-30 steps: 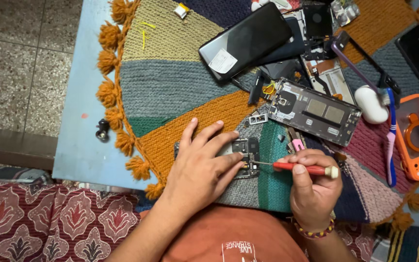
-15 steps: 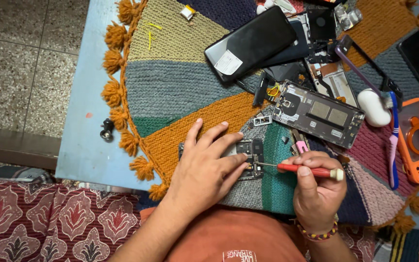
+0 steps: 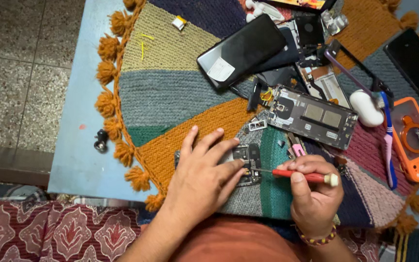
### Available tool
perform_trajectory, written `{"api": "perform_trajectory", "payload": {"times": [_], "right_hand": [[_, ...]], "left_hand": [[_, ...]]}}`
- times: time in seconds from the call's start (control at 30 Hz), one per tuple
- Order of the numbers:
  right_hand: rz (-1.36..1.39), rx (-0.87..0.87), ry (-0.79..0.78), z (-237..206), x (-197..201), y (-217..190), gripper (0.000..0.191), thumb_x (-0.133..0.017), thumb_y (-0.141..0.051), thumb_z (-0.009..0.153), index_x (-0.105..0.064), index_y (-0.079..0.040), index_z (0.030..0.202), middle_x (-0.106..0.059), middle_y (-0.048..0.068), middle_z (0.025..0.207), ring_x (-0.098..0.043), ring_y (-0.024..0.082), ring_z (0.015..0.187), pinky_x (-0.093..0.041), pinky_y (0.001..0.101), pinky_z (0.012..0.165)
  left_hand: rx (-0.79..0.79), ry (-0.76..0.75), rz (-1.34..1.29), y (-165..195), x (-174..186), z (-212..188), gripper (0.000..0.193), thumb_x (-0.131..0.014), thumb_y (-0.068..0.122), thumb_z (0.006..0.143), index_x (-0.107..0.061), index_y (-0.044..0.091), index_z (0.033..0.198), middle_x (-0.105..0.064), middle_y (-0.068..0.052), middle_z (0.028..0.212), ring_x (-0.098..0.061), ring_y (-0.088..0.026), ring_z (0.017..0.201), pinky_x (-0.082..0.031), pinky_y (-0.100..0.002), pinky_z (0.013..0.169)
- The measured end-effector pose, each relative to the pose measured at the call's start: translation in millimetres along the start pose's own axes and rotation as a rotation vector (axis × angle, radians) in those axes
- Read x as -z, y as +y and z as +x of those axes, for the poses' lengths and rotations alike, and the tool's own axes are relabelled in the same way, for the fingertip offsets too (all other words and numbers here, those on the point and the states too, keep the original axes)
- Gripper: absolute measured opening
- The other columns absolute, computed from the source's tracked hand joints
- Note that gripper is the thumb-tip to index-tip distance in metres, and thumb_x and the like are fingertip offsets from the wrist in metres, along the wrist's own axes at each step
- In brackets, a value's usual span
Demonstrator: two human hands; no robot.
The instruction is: The person uses a red-handled screwdriver to unscrew and adjust components inside a disassembled smartphone chassis. They repeatedly probe and loosen screws on the internal frame while handling the device on their lap.
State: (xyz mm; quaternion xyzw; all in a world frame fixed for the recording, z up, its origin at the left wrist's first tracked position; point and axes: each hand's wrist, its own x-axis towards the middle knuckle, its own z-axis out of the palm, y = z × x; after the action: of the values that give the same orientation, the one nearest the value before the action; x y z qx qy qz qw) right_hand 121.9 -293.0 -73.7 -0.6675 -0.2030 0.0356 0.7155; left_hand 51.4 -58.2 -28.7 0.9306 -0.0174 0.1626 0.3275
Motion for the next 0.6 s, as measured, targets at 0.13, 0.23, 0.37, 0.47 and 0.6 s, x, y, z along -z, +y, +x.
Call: {"api": "perform_trajectory", "payload": {"times": [0.13,0.23,0.37,0.47,0.6], "right_hand": [[0.012,0.021,0.013,0.9,-3.4,-0.8,0.013,-0.063,-0.002,0.104,-0.056,-0.003,0.114,-0.061,0.011,0.109,-0.069,0.020,0.096,-0.062,0.0395,0.094],[0.008,0.006,0.029,1.0,-4.1,-1.4,0.013,-0.063,-0.002,0.104,-0.055,-0.004,0.114,-0.061,0.011,0.111,-0.069,0.020,0.096,-0.062,0.0412,0.096],[-0.006,-0.001,0.025,0.3,-4.2,-2.0,0.013,-0.064,-0.002,0.103,-0.056,-0.004,0.113,-0.061,0.012,0.106,-0.068,0.021,0.097,-0.061,0.0423,0.098],[0.003,0.000,0.040,-0.1,-5.1,-1.4,0.012,-0.063,-0.001,0.103,-0.056,-0.003,0.113,-0.061,0.012,0.106,-0.067,0.021,0.097,-0.061,0.0421,0.097],[0.011,0.015,0.079,-0.9,-5.5,0.5,0.007,-0.062,0.002,0.103,-0.057,-0.002,0.106,-0.061,0.013,0.105,-0.067,0.021,0.097,-0.061,0.0415,0.095]], "left_hand": [[-0.009,-0.003,-0.003,-2.4,1.3,1.2,0.019,-0.077,0.025,0.087,-0.080,0.013,0.102,-0.066,-0.009,0.130,-0.053,-0.035,0.133,-0.026,-0.062,0.119],[-0.007,-0.012,-0.021,-3.5,0.0,1.8,0.018,-0.076,0.025,0.087,-0.079,0.014,0.100,-0.066,-0.010,0.130,-0.053,-0.034,0.132,-0.027,-0.062,0.118],[-0.005,-0.012,-0.025,-3.8,-0.8,3.0,0.019,-0.076,0.025,0.086,-0.079,0.013,0.101,-0.066,-0.010,0.130,-0.054,-0.034,0.132,-0.027,-0.062,0.118],[-0.002,-0.007,-0.027,-3.5,-0.3,4.6,0.019,-0.076,0.025,0.087,-0.079,0.012,0.101,-0.066,-0.010,0.130,-0.054,-0.034,0.132,-0.027,-0.061,0.118],[0.008,-0.008,-0.033,-3.7,-0.4,6.0,0.019,-0.076,0.026,0.088,-0.078,0.012,0.101,-0.066,-0.010,0.131,-0.054,-0.034,0.132,-0.027,-0.061,0.119]]}}
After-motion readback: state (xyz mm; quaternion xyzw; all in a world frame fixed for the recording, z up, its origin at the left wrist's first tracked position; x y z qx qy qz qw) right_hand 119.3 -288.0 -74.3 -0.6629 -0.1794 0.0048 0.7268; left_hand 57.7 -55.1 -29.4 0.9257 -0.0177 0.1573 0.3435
